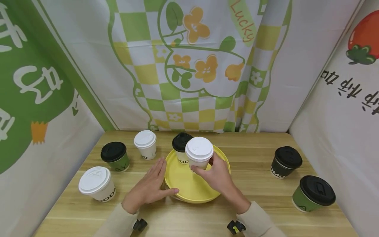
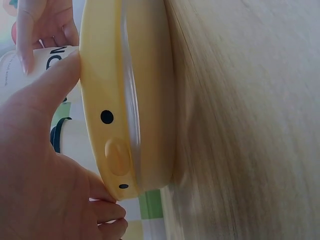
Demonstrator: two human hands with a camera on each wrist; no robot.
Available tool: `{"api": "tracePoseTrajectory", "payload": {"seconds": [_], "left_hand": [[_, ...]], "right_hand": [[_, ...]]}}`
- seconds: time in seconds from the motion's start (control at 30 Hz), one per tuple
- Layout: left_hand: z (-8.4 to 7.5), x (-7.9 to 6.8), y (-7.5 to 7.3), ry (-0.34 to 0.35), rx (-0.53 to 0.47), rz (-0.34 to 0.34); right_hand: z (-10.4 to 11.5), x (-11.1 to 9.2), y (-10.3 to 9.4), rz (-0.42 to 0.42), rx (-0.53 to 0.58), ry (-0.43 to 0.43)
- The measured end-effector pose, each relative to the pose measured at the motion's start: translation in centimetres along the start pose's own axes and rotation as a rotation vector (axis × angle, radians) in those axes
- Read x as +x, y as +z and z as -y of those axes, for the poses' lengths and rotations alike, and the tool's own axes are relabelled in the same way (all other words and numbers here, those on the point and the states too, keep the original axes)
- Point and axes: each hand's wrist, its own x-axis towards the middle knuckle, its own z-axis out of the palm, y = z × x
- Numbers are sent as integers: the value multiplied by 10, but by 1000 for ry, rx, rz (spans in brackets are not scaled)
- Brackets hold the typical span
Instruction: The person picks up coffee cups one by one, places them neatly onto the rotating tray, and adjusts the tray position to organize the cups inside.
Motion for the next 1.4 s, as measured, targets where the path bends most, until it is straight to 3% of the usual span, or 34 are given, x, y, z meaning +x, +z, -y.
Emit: {"api": "tracePoseTrajectory", "payload": {"seconds": [0.33, 0.63, 0.87, 1.4], "left_hand": [[1, 2, 1, 9, 9, -8], [1, 1, 2, 45, 11, -36], [2, 0, 4, 77, -8, -67], [3, 1, 4, 57, -14, -62]], "right_hand": [[9, -6, 32, 110, 78, 27], [4, -4, 57, 140, 113, 27], [-3, -4, 69, 159, 101, 30], [-17, -4, 83, 186, 81, 43]]}}
